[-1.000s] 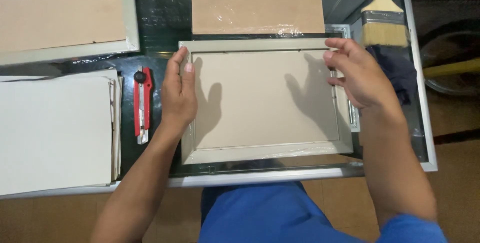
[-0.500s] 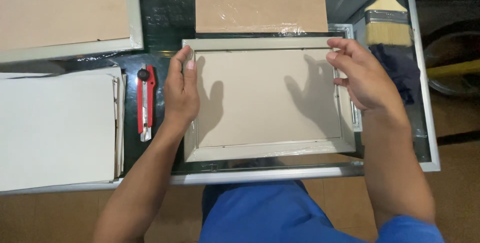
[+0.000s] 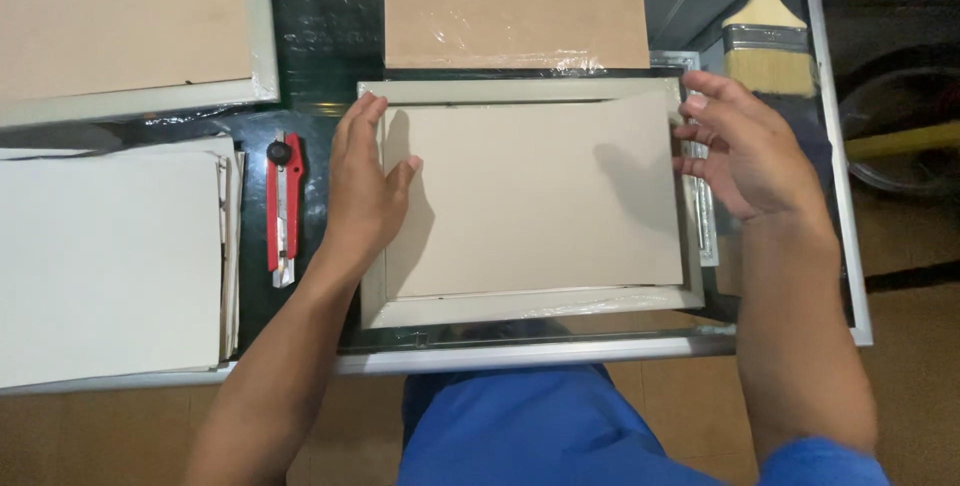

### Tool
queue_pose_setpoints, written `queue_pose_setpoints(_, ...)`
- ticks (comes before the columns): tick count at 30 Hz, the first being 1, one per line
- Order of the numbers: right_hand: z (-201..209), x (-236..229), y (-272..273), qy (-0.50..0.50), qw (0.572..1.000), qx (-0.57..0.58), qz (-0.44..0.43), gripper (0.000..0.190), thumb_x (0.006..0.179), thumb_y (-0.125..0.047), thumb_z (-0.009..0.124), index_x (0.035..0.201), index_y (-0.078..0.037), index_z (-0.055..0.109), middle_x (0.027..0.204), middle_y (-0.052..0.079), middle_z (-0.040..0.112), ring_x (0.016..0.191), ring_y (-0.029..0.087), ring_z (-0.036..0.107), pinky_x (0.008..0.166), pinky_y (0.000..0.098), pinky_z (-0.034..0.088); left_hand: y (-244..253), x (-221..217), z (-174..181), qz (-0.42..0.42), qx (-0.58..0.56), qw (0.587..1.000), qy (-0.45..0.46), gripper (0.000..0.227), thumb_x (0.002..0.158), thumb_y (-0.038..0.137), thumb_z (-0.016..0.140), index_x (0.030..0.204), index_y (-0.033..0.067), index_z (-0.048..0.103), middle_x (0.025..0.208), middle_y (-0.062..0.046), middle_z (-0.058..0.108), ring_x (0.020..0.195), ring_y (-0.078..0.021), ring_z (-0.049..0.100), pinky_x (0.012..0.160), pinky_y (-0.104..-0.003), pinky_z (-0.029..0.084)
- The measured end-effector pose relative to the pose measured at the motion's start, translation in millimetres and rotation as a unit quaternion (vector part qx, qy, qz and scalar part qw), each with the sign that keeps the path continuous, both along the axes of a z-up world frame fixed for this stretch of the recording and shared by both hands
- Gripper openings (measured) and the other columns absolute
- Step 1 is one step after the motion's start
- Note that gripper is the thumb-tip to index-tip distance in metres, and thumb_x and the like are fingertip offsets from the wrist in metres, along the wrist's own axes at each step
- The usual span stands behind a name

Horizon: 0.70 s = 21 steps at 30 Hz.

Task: Preparing a picture frame by cutting open the packaging, removing the backboard, and cleaning the surface with a brush.

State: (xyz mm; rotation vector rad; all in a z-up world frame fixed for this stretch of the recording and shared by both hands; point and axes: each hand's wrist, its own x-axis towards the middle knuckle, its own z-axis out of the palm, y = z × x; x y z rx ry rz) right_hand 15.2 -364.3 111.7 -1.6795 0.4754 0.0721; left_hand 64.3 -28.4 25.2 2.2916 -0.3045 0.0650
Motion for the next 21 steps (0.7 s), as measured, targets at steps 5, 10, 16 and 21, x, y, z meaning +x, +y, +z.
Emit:
queue_pose_setpoints(5, -10.6, -11.0, -11.6, 0.047, 0.998, 0.021, 0.032, 0.037, 0.097, -0.004, 0.052, 0.131, 0.011, 0.055, 0.111, 0.024, 0.066, 0.096, 0.023, 0.067, 0.09, 0.0282, 0.054, 0.3, 0.7, -2.7, -0.001, 0.008, 1.0, -0.017, 0.061, 0.089, -0.006, 0.067, 0.144, -0.008, 0.041, 0.152, -0.026, 0.04, 0.145, -0.04, 0.039, 0.119, -0.05, 0.033)
queue_pose_setpoints(10, -12.6, -64.5, -53.1, 0.073, 0.971, -0.207, 0.094, 0.019, 0.106, -0.015, 0.055, 0.105, 0.002, 0.063, 0.077, 0.016, 0.064, 0.059, 0.025, 0.061, 0.055, 0.0354, 0.052, 11.0, -0.7, 5.2, -0.01, -0.06, 0.998, -0.034, 0.05, 0.089, -0.003, 0.062, 0.138, -0.0048, 0.052, 0.149, -0.022, 0.052, 0.138, -0.0366, 0.051, 0.114, -0.043, 0.04)
queue_pose_setpoints(16, -277.9, -401.2, -178.2, 0.18, 0.978, -0.099, -0.047, 0.03, 0.1, -0.027, 0.062, 0.103, 0.003, 0.063, 0.08, 0.017, 0.06, 0.065, 0.031, 0.062, 0.057, 0.0396, 0.054, 12.3, -1.1, -17.8, -0.037, -0.013, 0.994, -0.097, 0.055, 0.085, -0.008, 0.062, 0.139, -0.0012, 0.053, 0.153, -0.025, 0.043, 0.143, -0.042, 0.045, 0.116, -0.048, 0.038)
queue_pose_setpoints(21, -378.7, -582.5, -126.8, 0.277, 0.942, 0.014, -0.19, 0.044, 0.094, -0.038, 0.069, 0.102, 0.004, 0.063, 0.083, 0.018, 0.057, 0.071, 0.036, 0.063, 0.059, 0.0439, 0.057, 13.7, 6.6, -38.4, -0.04, -0.055, 0.988, -0.141, 0.055, 0.085, -0.011, 0.065, 0.138, 0.0011, 0.062, 0.149, -0.026, 0.049, 0.137, -0.0494, 0.048, 0.114, -0.056, 0.038)
